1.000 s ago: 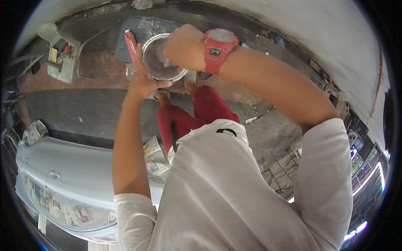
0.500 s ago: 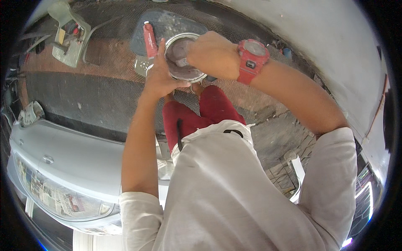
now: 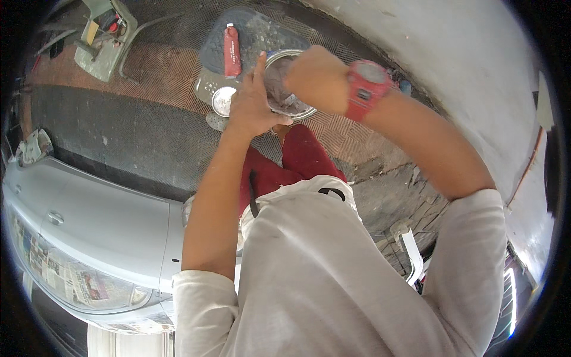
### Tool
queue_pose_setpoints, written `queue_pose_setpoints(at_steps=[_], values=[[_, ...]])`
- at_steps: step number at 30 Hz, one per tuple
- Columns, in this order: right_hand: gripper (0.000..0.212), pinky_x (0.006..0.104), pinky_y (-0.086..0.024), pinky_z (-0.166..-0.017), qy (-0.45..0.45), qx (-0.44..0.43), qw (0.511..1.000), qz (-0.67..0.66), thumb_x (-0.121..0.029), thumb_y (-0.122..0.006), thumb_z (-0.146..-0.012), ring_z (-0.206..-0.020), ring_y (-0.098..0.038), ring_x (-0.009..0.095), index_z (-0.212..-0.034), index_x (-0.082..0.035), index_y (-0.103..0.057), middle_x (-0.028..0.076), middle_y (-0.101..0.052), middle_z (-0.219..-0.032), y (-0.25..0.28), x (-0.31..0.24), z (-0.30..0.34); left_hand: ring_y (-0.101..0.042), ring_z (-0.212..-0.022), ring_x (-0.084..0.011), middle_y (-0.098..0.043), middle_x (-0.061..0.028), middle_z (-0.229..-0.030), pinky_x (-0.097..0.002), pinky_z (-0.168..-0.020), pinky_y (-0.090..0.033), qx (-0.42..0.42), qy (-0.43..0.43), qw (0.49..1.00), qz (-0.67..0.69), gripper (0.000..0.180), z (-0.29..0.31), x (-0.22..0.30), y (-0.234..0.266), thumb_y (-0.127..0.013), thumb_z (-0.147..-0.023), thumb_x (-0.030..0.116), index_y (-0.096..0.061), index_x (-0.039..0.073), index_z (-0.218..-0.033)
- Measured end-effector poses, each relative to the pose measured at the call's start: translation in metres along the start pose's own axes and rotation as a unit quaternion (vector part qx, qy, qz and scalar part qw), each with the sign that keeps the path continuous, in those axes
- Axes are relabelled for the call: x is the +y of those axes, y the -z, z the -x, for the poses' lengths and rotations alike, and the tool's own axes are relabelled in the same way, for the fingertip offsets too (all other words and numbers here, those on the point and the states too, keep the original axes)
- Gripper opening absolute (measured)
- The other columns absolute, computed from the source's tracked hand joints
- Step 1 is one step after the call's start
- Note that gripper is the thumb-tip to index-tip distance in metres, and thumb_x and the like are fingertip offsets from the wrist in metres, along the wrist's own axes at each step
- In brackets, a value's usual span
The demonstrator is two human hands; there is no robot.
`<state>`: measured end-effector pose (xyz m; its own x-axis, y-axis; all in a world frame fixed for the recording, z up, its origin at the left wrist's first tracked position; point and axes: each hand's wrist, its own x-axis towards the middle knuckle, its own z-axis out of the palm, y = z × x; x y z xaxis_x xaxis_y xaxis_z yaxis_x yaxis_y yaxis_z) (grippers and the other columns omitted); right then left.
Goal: The person mixes a gray substance in a small container using a stick, then walks to a cluttered area to pick up a sanding block. They return to a white car bumper and sand its surface with the block, moving across different areas of the bumper.
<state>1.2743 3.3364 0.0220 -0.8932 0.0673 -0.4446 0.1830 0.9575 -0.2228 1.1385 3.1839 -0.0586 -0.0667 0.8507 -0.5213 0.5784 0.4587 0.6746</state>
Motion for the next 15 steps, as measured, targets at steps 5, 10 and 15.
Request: queue_pose_setpoints(at_steps=[5, 10, 15], values=[[0.008, 0.0437, -0.061, -0.069, 0.009, -0.055, 0.997, 0.052, -0.015, -0.077, -0.081, -0.08, -0.08, 0.032, -0.083, -0.008, -0.081, 0.013, -0.078, -0.082, -0.014, 0.001, -0.01, -0.056, -0.144, -0.0479, -0.045, -0.0284, -0.164, -0.0575, -0.119, -0.045, 0.051, -0.024, 0.998, 0.018, 0.163, -0.002, -0.015, -0.012, -0.107, -0.05, 0.032, -0.003, 0.027, -0.177], [0.006, 0.0438, -0.062, -0.07, 0.004, -0.039, 0.996, 0.086, -0.013, -0.076, -0.081, -0.08, -0.08, 0.033, -0.082, -0.01, -0.081, 0.014, -0.078, -0.081, 0.067, -0.006, 0.022, -0.055, -0.144, -0.0489, -0.045, -0.0292, -0.164, -0.0542, -0.118, -0.048, 0.033, 0.001, 0.999, -0.017, 0.167, 0.003, -0.01, -0.004, -0.107, -0.048, 0.034, -0.002, 0.023, -0.176], [0.008, 0.0451, -0.062, -0.071, -0.035, -0.063, 0.995, 0.07, -0.012, -0.075, -0.082, -0.081, -0.08, 0.033, -0.084, -0.01, -0.083, 0.014, -0.079, -0.082, -0.007, -0.032, 0.002, -0.056, -0.143, -0.0488, -0.047, -0.0291, -0.162, -0.0565, -0.117, -0.048, 0.026, 0.006, 0.999, -0.027, 0.167, 0.005, -0.008, -0.006, -0.106, -0.049, 0.034, 0.001, 0.027, -0.176]])
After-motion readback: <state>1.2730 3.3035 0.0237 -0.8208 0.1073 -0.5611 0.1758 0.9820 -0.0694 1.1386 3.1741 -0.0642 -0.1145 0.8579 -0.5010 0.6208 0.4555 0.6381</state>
